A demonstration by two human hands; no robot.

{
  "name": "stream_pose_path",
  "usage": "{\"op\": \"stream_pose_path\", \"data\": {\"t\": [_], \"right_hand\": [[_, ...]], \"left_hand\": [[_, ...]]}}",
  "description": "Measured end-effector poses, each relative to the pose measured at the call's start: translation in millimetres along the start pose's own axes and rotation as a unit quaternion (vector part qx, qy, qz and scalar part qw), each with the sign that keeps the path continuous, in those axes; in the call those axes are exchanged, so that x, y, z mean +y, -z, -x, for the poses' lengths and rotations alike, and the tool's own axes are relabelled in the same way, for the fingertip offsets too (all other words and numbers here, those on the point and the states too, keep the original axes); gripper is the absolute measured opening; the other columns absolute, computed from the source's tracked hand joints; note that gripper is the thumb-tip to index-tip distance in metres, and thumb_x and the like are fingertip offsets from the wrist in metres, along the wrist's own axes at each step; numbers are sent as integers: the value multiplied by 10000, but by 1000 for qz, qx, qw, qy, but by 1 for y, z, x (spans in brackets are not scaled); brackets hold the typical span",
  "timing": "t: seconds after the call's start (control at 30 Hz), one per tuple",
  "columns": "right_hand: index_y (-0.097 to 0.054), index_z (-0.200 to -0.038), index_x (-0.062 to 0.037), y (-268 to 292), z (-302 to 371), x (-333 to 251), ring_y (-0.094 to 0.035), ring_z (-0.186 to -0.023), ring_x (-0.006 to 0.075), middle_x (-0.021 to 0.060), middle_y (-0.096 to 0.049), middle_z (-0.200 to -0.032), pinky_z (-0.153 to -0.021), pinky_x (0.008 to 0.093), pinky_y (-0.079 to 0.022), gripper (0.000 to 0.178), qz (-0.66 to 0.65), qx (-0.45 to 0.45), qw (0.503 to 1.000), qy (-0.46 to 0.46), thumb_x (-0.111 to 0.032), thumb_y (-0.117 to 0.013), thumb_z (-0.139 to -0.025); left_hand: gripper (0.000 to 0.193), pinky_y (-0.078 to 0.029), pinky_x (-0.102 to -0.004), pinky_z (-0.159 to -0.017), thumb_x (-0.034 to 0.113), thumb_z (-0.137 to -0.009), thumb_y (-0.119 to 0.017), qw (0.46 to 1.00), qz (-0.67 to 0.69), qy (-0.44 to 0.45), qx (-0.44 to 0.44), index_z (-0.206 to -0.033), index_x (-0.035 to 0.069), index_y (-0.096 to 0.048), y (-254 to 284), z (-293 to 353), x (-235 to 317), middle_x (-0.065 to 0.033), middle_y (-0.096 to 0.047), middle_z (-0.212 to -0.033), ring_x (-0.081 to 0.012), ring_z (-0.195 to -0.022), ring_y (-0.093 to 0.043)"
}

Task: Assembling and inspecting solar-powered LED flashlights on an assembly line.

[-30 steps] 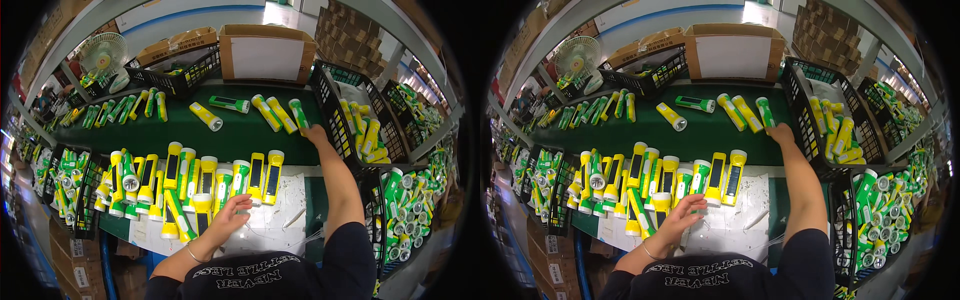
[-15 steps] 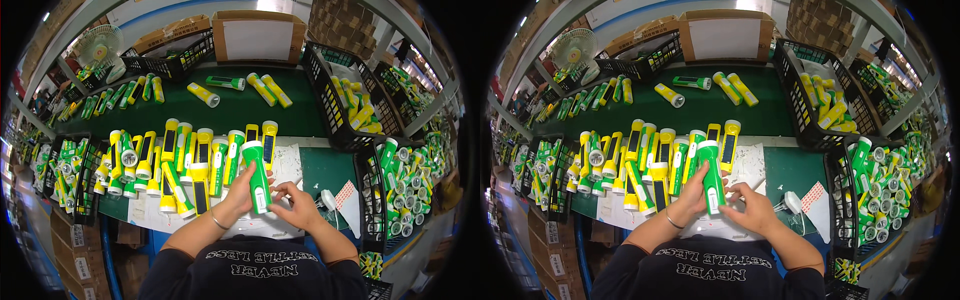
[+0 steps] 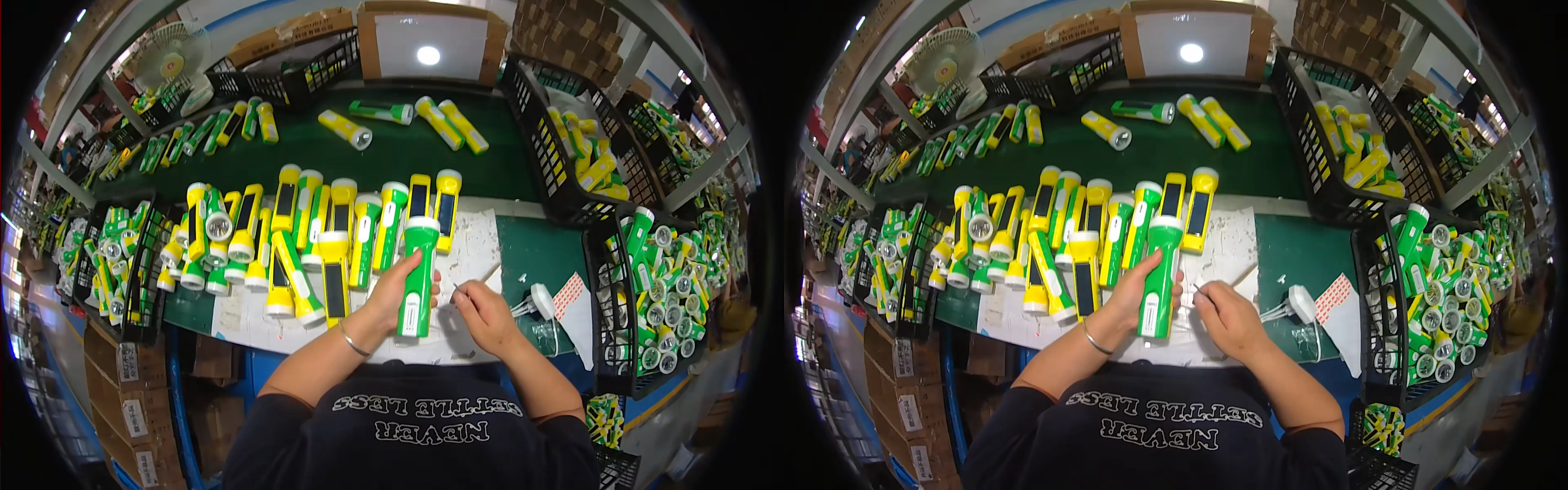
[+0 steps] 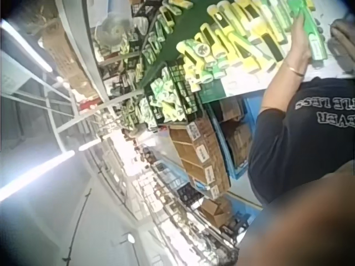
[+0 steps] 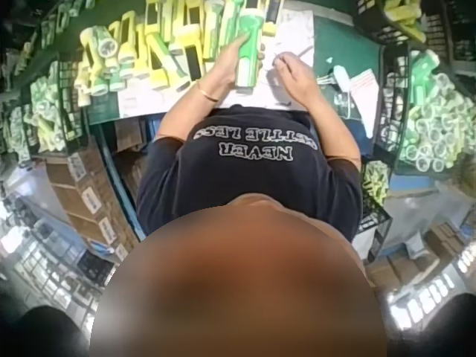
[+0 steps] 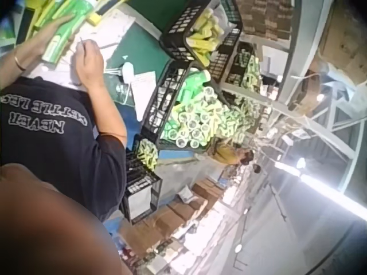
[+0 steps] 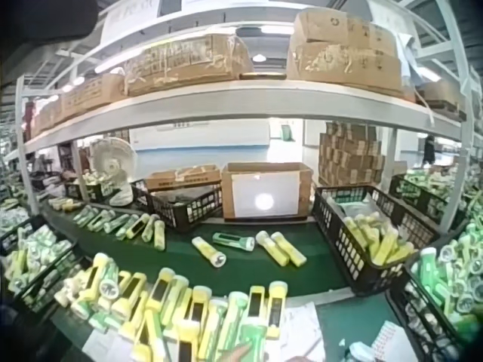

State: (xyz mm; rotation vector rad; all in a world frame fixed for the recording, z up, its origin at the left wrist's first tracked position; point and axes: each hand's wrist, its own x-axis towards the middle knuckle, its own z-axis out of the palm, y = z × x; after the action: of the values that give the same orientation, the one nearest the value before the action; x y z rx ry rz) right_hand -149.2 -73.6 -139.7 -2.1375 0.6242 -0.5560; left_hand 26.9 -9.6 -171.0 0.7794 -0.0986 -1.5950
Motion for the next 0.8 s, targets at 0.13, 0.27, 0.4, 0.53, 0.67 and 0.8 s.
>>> {"op": "stream_pose_path", "data": {"t": [0.13, 0.27, 0.4, 0.53, 0.67, 0.8], "right_hand": [[-546, -839, -54, -1, -5, -21, -563, -623, 303, 108, -552, -767, -533, 369, -450, 98, 160, 17, 984, 76, -150, -527, -843], [-568, -845, -87, -10, -10, -23, -544, -532, 254, 62, -528, -718, -471, 340, -435, 85, 237, 27, 962, 134, -142, -582, -782], [-554, -827, -100, -19, -13, -24, -522, -492, 209, 37, -481, -668, -433, 322, -411, 133, 322, 24, 926, 194, -157, -623, -729], [-528, -786, -97, -28, -14, -19, -514, -485, 200, 42, -466, -646, -423, 321, -401, 127, 316, 55, 926, 198, -158, -622, -726], [-500, -737, -108, -31, -9, -15, -500, -455, 192, 40, -454, -623, -409, 324, -394, 145, 272, 12, 932, 241, -174, -629, -726], [-501, -668, -122, -36, 17, -17, -476, -441, 211, 31, -452, -599, -405, 333, -374, 230, 170, -157, 911, 341, -246, -692, -696]], "left_hand": [[262, -495, -295, -550, 282, -907, -497, 994, -80, -79, 1, -1062, 94, -402, -15, 10, 6, -87, -557, -833, -163, -665, -570], [294, -483, -266, -609, 279, -921, -474, 971, -190, -147, 16, -1125, 79, -401, -13, 9, 2, -78, -560, -869, -134, -704, -561], [370, -467, -253, -712, 370, -959, -342, 934, -297, -199, 9, -1150, 63, -420, -4, 10, 0, -77, -572, -916, -114, -790, -548], [478, -458, -255, -733, 450, -963, -220, 905, -347, -246, -12, -1127, 58, -438, 0, 12, 0, -76, -569, -916, -110, -793, -536], [485, -471, -257, -635, 466, -956, -229, 919, -304, -252, -6, -1106, 60, -448, 7, 10, 1, -74, -559, -885, -119, -707, -541], [561, -476, -257, -556, 562, -915, -240, 944, -217, -246, 22, -1055, 74, -481, 18, 1, 19, -85, -558, -844, -142, -646, -553]]}}
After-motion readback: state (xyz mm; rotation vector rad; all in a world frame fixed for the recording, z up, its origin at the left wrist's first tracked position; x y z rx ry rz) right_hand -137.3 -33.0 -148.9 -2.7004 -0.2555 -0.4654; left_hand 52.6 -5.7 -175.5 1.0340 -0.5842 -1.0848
